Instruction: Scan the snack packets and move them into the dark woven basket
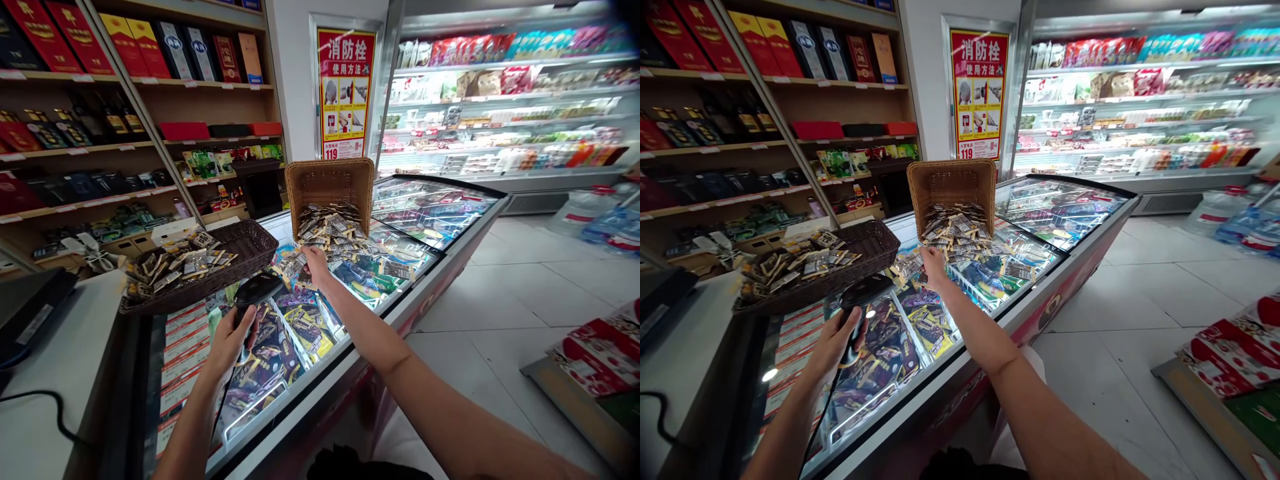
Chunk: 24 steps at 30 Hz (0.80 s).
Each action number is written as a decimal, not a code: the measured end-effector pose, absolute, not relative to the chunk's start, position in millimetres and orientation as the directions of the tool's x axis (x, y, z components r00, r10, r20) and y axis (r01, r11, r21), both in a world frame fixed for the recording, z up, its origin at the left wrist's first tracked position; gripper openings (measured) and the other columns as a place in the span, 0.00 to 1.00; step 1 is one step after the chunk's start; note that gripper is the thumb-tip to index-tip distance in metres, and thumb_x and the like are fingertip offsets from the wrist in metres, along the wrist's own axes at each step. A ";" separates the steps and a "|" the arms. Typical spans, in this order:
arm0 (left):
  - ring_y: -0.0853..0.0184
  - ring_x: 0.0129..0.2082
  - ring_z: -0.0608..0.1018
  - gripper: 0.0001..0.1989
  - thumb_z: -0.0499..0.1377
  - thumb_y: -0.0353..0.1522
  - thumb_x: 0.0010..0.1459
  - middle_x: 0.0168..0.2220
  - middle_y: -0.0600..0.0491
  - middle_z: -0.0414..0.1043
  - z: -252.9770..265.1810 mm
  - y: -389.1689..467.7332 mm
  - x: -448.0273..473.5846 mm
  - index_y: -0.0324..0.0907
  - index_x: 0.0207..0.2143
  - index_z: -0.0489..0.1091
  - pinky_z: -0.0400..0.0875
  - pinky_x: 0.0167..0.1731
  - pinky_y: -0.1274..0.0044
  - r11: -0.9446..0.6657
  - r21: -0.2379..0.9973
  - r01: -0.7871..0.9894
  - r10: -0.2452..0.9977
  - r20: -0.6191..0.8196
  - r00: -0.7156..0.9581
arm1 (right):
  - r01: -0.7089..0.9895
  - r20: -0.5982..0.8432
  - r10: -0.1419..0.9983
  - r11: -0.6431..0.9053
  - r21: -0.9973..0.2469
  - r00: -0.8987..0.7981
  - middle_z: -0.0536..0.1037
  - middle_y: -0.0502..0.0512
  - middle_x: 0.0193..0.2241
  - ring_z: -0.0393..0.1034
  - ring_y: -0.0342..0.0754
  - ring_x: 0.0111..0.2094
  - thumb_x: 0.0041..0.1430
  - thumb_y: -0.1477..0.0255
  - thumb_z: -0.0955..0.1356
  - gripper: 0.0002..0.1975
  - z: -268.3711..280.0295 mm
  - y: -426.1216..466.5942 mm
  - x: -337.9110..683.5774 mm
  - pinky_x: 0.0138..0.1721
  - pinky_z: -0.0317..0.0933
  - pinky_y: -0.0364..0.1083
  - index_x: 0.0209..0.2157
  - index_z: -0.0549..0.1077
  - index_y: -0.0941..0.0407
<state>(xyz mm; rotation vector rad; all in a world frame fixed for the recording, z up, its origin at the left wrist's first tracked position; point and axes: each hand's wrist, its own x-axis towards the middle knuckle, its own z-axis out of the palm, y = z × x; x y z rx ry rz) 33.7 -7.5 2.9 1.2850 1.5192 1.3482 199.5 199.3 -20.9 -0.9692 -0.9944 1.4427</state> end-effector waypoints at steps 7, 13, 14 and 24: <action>0.75 0.16 0.65 0.28 0.64 0.56 0.61 0.20 0.59 0.65 6.8 -12.1 35.4 0.43 0.26 0.67 0.58 0.16 0.82 -0.034 0.973 0.228 0.967 0.090 -0.240 | -0.304 -0.029 0.996 -0.052 -0.951 -0.080 0.52 0.45 0.23 0.49 0.44 0.24 0.66 0.65 0.69 0.16 -22.9 200.7 201.6 0.25 0.55 0.46 0.28 0.59 0.49; 0.74 0.16 0.64 0.28 0.63 0.58 0.61 0.17 0.59 0.63 5.2 -13.8 36.4 0.43 0.26 0.67 0.58 0.16 0.83 -0.012 0.970 0.242 0.965 0.075 -0.253 | -0.352 -0.059 0.994 -0.088 -0.932 -0.092 0.51 0.45 0.23 0.47 0.43 0.23 0.66 0.68 0.69 0.18 -19.0 199.2 202.4 0.25 0.53 0.46 0.26 0.57 0.49; 0.74 0.15 0.64 0.28 0.63 0.58 0.61 0.17 0.59 0.63 4.1 -13.2 36.3 0.43 0.26 0.67 0.58 0.16 0.83 -0.009 0.971 0.239 0.962 0.074 -0.264 | -0.354 -0.061 0.994 -0.090 -0.931 -0.092 0.51 0.45 0.23 0.47 0.43 0.23 0.66 0.68 0.69 0.19 -18.6 199.0 202.4 0.25 0.53 0.46 0.26 0.57 0.49; 0.73 0.14 0.64 0.30 0.62 0.60 0.59 0.17 0.58 0.64 -1.4 -6.6 29.5 0.43 0.26 0.67 0.58 0.15 0.81 -0.029 0.969 0.245 0.955 0.099 -0.279 | -0.349 -0.079 0.995 -0.098 -0.932 -0.067 0.54 0.43 0.21 0.52 0.42 0.22 0.66 0.67 0.69 0.17 -15.4 202.0 200.6 0.23 0.54 0.45 0.27 0.59 0.50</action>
